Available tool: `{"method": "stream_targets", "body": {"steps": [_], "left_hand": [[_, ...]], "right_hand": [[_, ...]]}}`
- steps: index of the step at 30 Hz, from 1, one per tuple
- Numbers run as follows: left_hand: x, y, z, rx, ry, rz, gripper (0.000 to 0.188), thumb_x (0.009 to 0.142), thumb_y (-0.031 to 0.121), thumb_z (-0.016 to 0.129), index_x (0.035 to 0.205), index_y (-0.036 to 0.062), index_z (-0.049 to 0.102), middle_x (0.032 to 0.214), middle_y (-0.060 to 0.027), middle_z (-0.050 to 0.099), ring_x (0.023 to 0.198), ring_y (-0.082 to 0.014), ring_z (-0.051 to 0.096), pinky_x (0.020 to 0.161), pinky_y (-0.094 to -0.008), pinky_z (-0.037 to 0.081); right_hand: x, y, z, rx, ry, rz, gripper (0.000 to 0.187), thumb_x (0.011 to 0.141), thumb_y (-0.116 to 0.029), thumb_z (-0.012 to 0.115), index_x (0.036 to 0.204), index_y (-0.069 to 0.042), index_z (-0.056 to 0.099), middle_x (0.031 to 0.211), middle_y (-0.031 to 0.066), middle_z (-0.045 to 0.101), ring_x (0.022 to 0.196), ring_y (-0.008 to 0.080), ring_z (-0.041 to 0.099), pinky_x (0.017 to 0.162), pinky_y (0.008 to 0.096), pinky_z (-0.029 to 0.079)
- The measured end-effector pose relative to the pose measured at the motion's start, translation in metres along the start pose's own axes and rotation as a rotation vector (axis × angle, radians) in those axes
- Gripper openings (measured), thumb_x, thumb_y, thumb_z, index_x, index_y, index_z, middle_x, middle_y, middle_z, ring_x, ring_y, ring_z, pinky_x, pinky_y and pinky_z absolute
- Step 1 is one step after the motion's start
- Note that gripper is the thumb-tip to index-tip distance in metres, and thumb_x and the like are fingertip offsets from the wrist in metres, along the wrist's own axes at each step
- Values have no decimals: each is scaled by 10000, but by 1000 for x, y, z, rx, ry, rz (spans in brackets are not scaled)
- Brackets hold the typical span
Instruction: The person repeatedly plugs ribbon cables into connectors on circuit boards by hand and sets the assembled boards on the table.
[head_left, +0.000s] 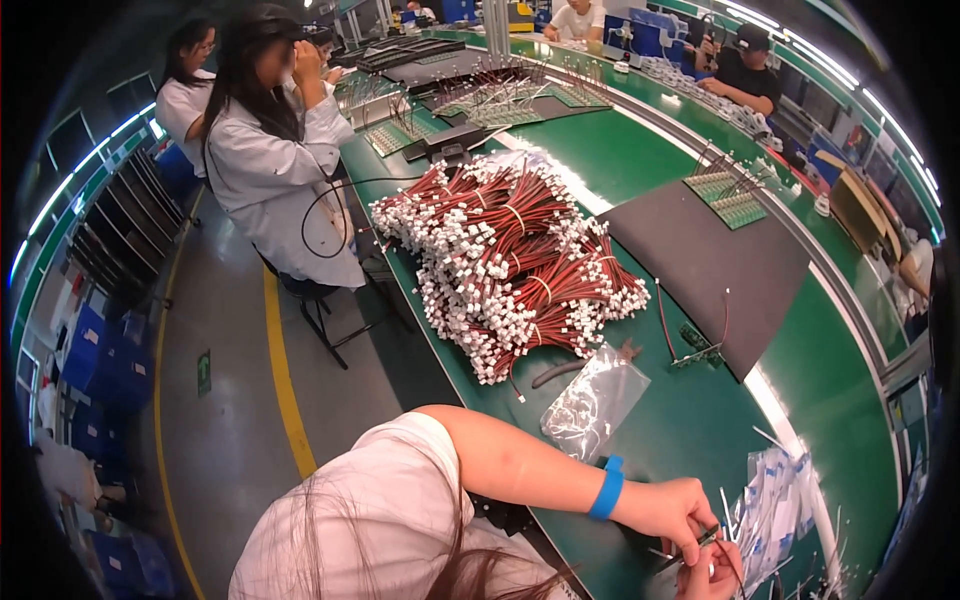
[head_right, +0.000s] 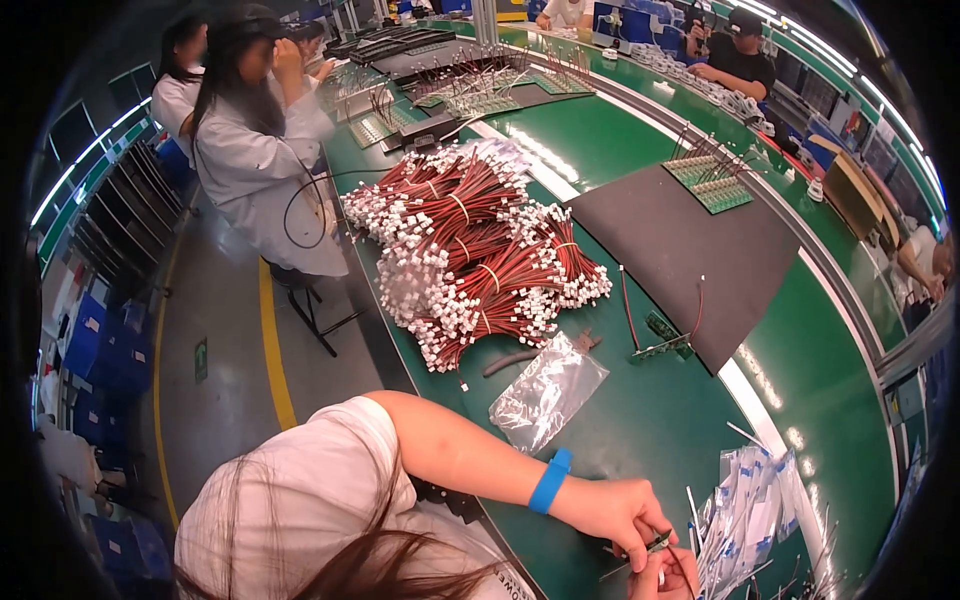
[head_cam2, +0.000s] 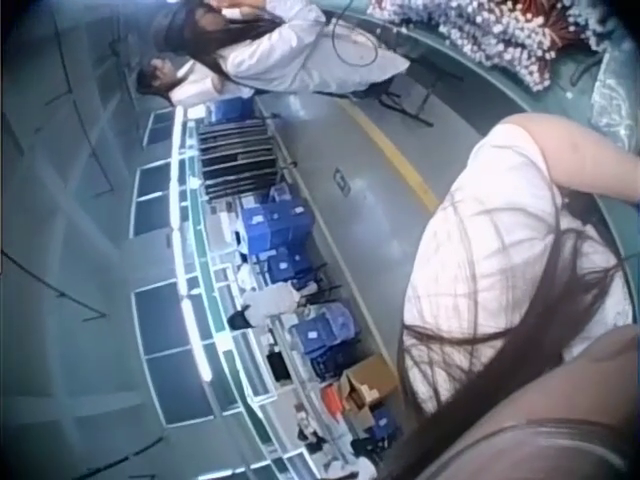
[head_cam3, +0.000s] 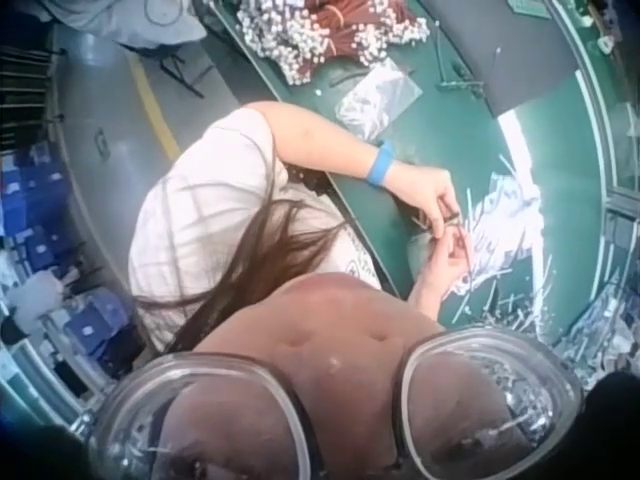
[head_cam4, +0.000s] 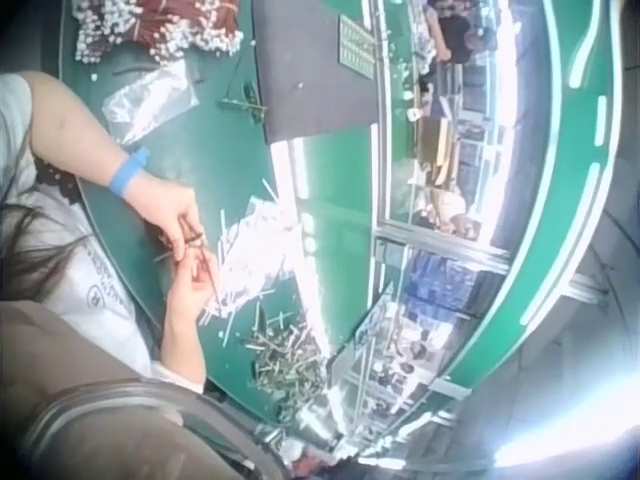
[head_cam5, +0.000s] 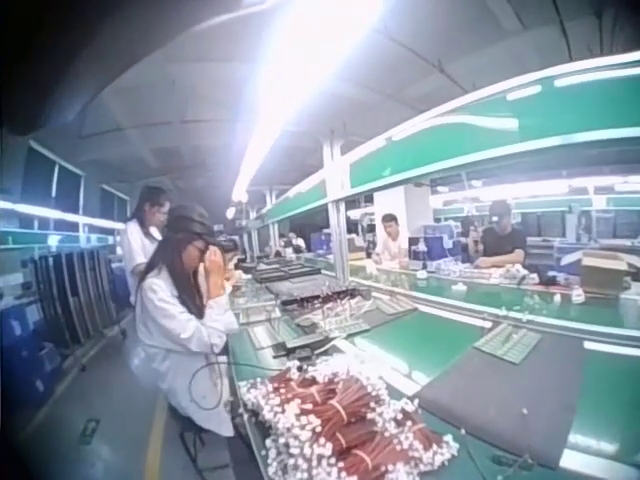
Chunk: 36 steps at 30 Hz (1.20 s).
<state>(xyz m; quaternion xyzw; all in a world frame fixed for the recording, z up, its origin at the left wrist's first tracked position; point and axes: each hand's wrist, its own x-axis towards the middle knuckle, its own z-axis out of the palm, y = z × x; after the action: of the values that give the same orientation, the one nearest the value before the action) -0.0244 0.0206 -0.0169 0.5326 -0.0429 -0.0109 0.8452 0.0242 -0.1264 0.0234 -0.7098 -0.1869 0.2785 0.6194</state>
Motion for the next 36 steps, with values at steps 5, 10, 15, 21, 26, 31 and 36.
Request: {"method": "stream_targets", "body": {"steps": [5, 10, 15, 21, 26, 31, 36], "left_hand": [[11, -2, -5, 15, -24, -13, 347, 626, 9, 639, 939, -78, 520, 628, -39, 577, 555, -67, 521, 471, -197, 444], [4, 3, -5, 0, -2, 8, 335, 625, 6, 632, 939, -59, 533, 682, -63, 598, 603, -95, 567, 492, -215, 476], [6, 7, 5, -68, 106, 11, 351, 671, 60, 622, 992, -31, 516, 709, -66, 594, 616, -105, 570, 507, -222, 482], [1, 10, 16, -53, 131, 19, 386, 692, 45, 603, 1059, -1, 494, 805, -45, 596, 695, -77, 556, 563, -209, 483], [8, 18, 33, -50, 93, -20, 379, 692, 39, 601, 1055, -11, 503, 758, -56, 593, 688, -94, 560, 556, -226, 493], [8, 23, 30, 47, 154, -68, 365, 709, 34, 577, 1066, 7, 504, 821, -79, 593, 726, -114, 569, 586, -225, 493], [21, 7, 37, 52, 154, -104, 392, 696, 46, 606, 1066, -17, 494, 822, -82, 591, 709, -109, 562, 606, -213, 481]], "right_hand": [[13, 3, -7, -54, 37, 4, 78, 761, -100, 558, 772, -29, 527, 618, -20, 481, 499, 29, 399, 434, 145, 280], [25, 13, -12, -107, -5, -11, 92, 759, -116, 566, 772, -28, 545, 600, -11, 494, 473, 41, 406, 422, 153, 281], [27, -4, -16, 33, -5, 43, 95, 755, -90, 575, 805, -10, 574, 606, -2, 520, 436, 37, 386, 397, 154, 263], [16, -7, -22, 111, -77, -31, 109, 756, -63, 570, 848, -6, 573, 617, -3, 527, 452, 35, 397, 405, 148, 270], [12, -3, -36, 77, 29, -169, 95, 712, -44, 593, 715, 5, 512, 545, 18, 493, 409, 44, 416, 338, 156, 272], [12, -13, -29, 6, -36, -168, 80, 716, -28, 578, 715, 51, 566, 636, 21, 526, 510, 40, 463, 425, 151, 336], [11, -3, -50, 46, -93, -66, 111, 720, -55, 594, 764, 39, 555, 722, 39, 531, 555, 49, 481, 453, 156, 369]]}}
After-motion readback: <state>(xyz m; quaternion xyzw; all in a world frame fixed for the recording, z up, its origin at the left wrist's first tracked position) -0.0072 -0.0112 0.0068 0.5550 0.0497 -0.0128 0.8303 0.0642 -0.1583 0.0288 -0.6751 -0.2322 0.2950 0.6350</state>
